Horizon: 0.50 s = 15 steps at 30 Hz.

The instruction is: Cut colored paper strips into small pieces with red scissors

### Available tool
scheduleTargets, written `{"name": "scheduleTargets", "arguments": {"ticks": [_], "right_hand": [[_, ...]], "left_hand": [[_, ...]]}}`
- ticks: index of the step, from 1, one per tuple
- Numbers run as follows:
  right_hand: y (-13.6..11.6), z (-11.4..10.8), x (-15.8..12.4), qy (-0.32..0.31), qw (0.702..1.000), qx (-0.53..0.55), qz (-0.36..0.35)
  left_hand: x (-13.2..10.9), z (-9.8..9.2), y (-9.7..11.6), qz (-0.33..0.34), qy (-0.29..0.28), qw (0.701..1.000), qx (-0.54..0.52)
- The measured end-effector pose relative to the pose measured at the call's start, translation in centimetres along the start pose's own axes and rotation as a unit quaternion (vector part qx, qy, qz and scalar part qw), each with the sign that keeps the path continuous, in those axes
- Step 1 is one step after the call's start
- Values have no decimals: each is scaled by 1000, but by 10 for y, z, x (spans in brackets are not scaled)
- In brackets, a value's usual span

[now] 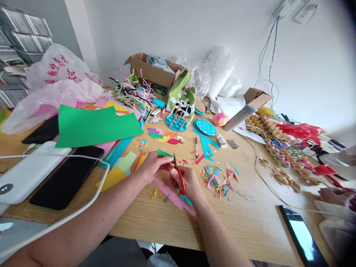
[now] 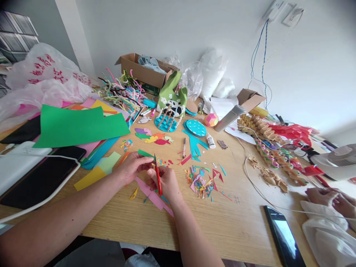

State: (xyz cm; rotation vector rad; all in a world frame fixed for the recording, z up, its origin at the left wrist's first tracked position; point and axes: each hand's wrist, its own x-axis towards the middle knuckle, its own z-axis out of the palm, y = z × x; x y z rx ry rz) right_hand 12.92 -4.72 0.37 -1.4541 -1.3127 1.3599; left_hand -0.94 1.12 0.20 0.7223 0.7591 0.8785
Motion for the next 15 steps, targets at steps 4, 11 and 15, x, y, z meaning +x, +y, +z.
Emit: {"name": "scheduleTargets", "arguments": {"ticks": [4, 11, 15], "right_hand": [[0, 0, 0, -5, 1000, 2, -7], [3, -2, 0, -5, 1000, 4, 3], [2, -1, -1, -4, 1000, 2, 12]], "left_hand": [[-1, 1, 0, -2, -1, 1000, 4], [0, 0, 0, 3, 0, 1000, 6], [1, -1, -1, 6, 18, 1000, 8]]}}
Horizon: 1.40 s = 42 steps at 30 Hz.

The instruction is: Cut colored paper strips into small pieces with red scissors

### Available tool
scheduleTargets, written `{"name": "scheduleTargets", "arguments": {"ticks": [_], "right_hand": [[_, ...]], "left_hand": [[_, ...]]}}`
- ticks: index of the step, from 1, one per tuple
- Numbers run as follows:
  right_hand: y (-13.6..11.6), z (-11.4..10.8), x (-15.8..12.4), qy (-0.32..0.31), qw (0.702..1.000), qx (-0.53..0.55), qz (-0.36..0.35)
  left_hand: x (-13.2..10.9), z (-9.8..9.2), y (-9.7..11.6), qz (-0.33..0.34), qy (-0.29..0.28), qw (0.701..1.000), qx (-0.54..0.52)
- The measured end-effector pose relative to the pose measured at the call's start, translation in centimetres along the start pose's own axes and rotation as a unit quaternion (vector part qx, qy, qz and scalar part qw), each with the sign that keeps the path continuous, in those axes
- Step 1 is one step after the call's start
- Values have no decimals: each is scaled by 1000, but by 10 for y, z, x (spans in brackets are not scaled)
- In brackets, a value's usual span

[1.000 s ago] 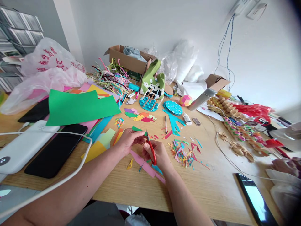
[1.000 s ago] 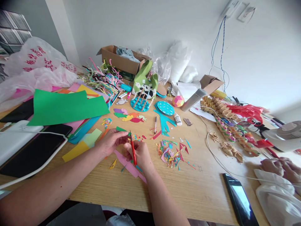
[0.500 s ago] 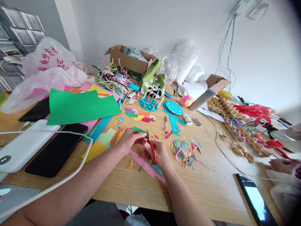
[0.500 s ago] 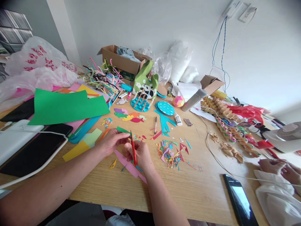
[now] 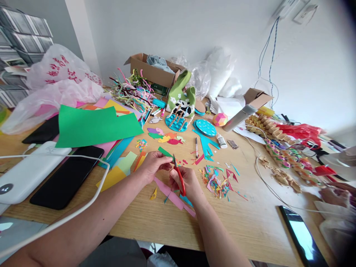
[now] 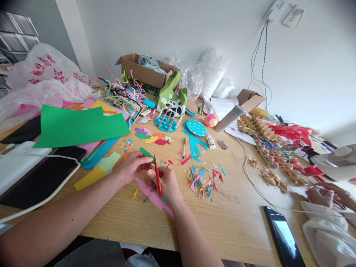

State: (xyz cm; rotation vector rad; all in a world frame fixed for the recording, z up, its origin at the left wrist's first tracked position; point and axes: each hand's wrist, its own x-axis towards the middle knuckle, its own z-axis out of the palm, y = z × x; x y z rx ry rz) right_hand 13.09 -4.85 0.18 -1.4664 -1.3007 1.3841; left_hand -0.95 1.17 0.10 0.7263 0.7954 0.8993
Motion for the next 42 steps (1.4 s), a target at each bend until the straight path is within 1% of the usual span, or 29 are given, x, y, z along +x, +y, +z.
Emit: {"name": "scheduleTargets", "arguments": {"ticks": [7, 15, 21, 27, 29, 35, 42], "right_hand": [[-4, 2, -1, -1, 1000, 10, 2], [0, 0, -1, 0, 1000, -3, -4], [-1, 0, -1, 1, 1000, -1, -1], [-4, 0, -1, -3, 1000, -6, 3], [-4, 0, -2, -2, 1000, -10, 4], [-4, 0, -2, 1, 1000, -23, 7], [-5, -1, -3, -2, 1000, -28, 2]], "left_hand": [[-1, 1, 1, -2, -5, 1000, 8], [0, 0, 0, -1, 1, 1000, 1], [-2, 2, 3, -10, -48, 998, 31], [-3, 3, 6, -8, -58, 997, 47], [-3, 3, 5, -8, -57, 997, 51], [-2, 1, 4, -6, -22, 999, 41], [1, -2, 1, 0, -29, 998, 58]]}}
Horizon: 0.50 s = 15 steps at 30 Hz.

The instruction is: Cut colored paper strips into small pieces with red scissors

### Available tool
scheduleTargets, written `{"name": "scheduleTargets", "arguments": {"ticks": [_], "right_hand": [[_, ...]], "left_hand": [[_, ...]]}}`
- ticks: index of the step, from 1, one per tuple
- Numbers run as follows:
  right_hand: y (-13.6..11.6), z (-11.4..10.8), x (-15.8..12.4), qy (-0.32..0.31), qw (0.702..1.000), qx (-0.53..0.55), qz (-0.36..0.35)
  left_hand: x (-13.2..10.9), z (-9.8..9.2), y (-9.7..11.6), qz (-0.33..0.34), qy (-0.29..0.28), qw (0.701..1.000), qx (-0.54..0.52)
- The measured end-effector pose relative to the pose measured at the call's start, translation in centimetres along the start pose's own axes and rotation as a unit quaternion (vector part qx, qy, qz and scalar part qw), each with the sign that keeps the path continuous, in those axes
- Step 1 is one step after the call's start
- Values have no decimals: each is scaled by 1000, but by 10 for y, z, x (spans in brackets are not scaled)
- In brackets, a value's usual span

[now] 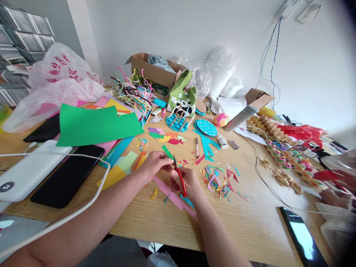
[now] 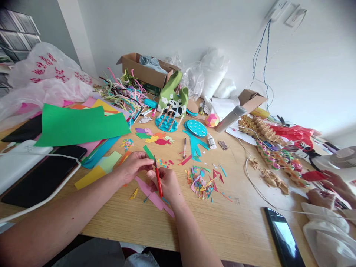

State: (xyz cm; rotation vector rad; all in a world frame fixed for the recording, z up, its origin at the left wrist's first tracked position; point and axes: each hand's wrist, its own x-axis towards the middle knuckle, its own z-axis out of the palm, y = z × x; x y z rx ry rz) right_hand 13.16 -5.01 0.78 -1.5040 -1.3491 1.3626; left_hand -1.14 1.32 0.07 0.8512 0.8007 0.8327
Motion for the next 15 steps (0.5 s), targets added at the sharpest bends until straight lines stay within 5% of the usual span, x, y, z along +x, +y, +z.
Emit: {"name": "scheduleTargets", "arguments": {"ticks": [15], "right_hand": [[-1, -1, 0, -5, 1000, -13, 5]], "left_hand": [[1, -2, 0, 10, -12, 1000, 12]]}}
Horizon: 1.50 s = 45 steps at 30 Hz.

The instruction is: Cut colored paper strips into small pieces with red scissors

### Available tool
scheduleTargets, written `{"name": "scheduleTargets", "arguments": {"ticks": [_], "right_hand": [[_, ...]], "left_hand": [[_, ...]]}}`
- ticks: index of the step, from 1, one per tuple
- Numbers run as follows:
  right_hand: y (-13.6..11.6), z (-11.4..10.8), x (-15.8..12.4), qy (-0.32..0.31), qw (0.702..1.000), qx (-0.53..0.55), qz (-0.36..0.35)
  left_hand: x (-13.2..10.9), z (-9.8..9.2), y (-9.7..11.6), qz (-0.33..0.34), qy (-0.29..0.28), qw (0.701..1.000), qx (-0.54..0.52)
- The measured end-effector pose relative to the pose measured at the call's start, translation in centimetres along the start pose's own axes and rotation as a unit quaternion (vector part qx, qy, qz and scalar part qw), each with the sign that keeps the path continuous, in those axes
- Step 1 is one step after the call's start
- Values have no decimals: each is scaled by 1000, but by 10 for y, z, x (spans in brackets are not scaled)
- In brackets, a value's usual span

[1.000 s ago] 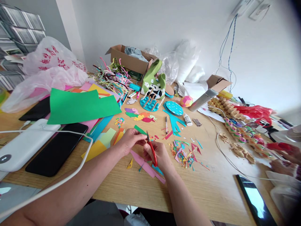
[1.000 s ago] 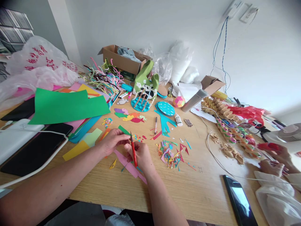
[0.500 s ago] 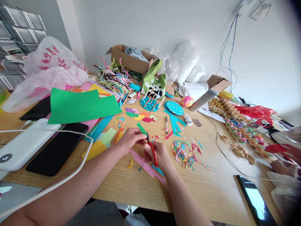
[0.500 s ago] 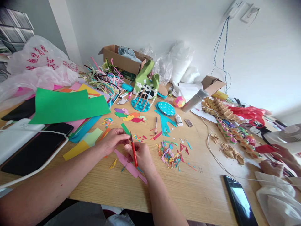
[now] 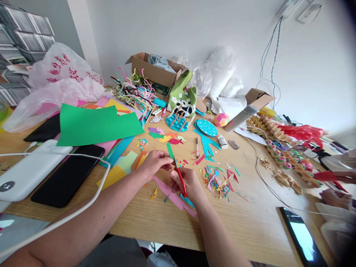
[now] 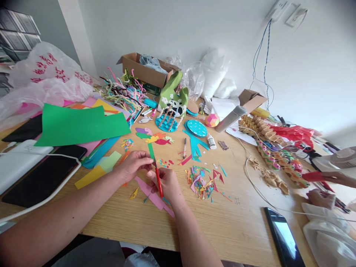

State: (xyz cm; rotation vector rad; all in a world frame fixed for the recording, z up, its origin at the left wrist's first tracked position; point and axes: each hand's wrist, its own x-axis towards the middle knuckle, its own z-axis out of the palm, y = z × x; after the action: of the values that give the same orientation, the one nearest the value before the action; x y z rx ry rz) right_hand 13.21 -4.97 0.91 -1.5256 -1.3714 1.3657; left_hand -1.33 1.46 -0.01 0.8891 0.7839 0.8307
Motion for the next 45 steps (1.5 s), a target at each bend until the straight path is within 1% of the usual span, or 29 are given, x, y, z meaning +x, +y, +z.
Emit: {"name": "scheduleTargets", "arguments": {"ticks": [7, 14, 26, 34, 45], "right_hand": [[2, -1, 0, -8, 1000, -15, -8], [3, -1, -1, -8, 1000, -5, -10], [-1, 0, 0, -5, 1000, 12, 11], [0, -2, -1, -12, 1000, -4, -4], [0, -2, -1, -15, 1000, 2, 6]], "left_hand": [[2, -2, -2, 2, -7, 1000, 14], [1, -2, -2, -14, -21, 999, 19], [0, -1, 1, -15, -14, 1000, 5], [0, -1, 0, -12, -17, 1000, 22], [2, -4, -1, -8, -3, 1000, 17]]}}
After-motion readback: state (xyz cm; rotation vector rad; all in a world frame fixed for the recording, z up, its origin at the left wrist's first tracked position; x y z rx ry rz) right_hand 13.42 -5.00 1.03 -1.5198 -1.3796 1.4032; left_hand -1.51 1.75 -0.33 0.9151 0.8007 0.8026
